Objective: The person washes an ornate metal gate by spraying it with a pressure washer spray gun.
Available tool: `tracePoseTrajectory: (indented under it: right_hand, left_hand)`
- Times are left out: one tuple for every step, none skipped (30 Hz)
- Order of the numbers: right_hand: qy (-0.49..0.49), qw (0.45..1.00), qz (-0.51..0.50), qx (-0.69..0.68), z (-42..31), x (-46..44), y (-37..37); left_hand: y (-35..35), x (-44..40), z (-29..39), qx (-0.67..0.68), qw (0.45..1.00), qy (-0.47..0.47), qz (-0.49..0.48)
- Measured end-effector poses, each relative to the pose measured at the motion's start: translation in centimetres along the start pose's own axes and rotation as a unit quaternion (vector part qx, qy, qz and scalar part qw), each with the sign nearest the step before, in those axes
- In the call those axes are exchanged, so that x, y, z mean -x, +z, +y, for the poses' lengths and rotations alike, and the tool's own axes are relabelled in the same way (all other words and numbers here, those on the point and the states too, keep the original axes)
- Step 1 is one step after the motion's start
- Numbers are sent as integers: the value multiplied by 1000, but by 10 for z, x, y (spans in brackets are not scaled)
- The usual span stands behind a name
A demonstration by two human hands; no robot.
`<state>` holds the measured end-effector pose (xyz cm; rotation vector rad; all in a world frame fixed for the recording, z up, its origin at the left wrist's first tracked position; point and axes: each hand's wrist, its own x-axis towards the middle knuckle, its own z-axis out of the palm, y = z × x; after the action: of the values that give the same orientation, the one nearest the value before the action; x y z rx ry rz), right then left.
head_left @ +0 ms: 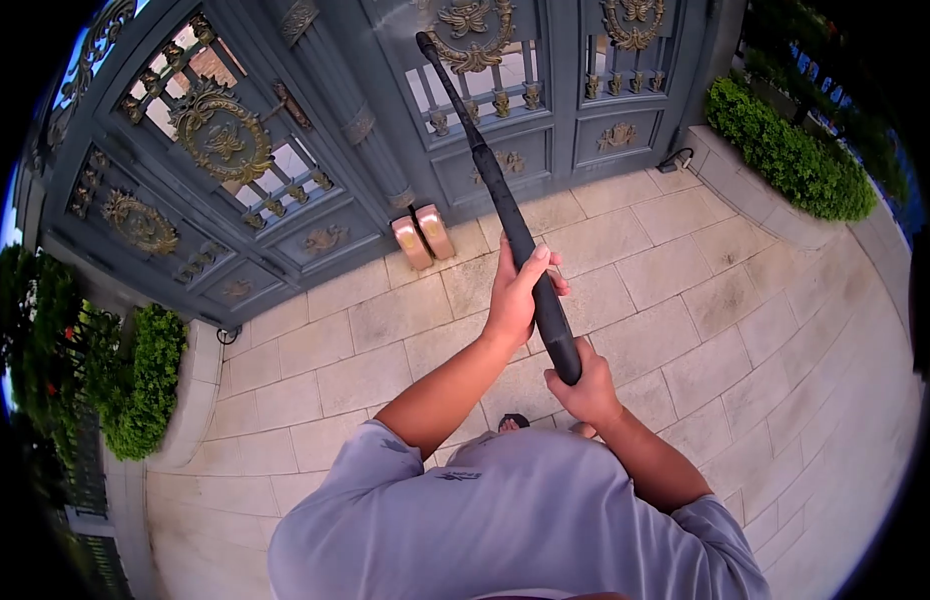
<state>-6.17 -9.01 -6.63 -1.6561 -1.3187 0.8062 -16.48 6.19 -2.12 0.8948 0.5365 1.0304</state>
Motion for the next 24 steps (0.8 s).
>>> tracePoseTrajectory:
  right_hand:
    - [-9, 1000, -2, -14, 6, 2, 4]
    - [-4, 1000, -3, -4, 13, 4, 7]
    - [-2, 1000, -3, 5, 21, 4, 8]
    - [1, 1000, -3, 12, 29, 6, 9]
    - [18, 1000, 1, -8, 36, 11, 12]
    - [57, 998, -13, -12, 37, 14, 13]
    - [97, 995, -28, -15, 37, 16, 13]
    - [134, 990, -42, -17, 37, 19, 13]
    - [145, 989, -32, -21, 37, 23, 13]
    - [134, 990, -43, -17, 39, 26, 9]
    - [123, 991, -49, -13, 41, 29, 3]
    - [116, 992, -57, -10, 43, 32, -1]
    - [94, 995, -40, -10, 46, 36, -2]
    - [88, 995, -44, -26, 46, 37, -3]
    - [79, 995, -44, -42, 44, 34, -4]
    - [68, 995, -41, -58, 44, 30, -6]
    - [51, 997, -50, -40, 47, 25, -7]
    - [60, 996, -47, -40, 47, 20, -11]
    - [68, 996, -45, -41, 47, 18, -13]
    - [76, 995, -44, -42, 45, 15, -15]
    - [116, 991, -47, -55, 37, 12, -19]
    - [140, 987, -52, -65, 34, 13, -21]
    - [164, 982, -56, -74, 31, 13, -23]
    - [186, 977, -57, -82, 32, 11, -27]
  left_hand:
    - [-4, -10, -1, -12, 1000, -6, 20]
    - [-11, -16, -2, -21, 999, -25, 32]
    - [-16, -18, -11, -14, 998, -50, 45]
    - [-22, -20, -23, -8, 996, -74, 57]
    - [-29, -22, -37, -15, 991, -110, 79]
    - [-37, -23, -53, -21, 983, -148, 102]
    - [-48, -27, -72, -22, 971, -200, 132]
    - [-63, -29, -93, -25, 962, -237, 136]
    - [-62, -23, -98, -26, 956, -255, 144]
    - [-61, -21, -102, -27, 951, -271, 148]
    - [-60, -24, -105, -39, 959, -245, 137]
    - [-46, -19, -92, -50, 965, -224, 128]
    - [-34, -8, -80, -58, 969, -205, 125]
    - [-25, -5, -70, -61, 977, -172, 111]
    - [-23, -5, -66, -60, 984, -140, 94]
    - [-22, -7, -64, -60, 990, -106, 74]
    - [-20, -11, -64, -54, 990, -104, 76]
    - [-18, -15, -64, -48, 991, -101, 78]
    - [-15, -18, -64, -41, 991, -99, 81]
    - [-19, -25, -71, -44, 983, -152, 95]
    - [-30, -37, -86, -47, 972, -203, 110]
    - [-39, -46, -99, -51, 958, -254, 125]
    - [-43, -52, -109, -62, 945, -293, 130]
    - [-36, -51, -110, -70, 948, -285, 126]
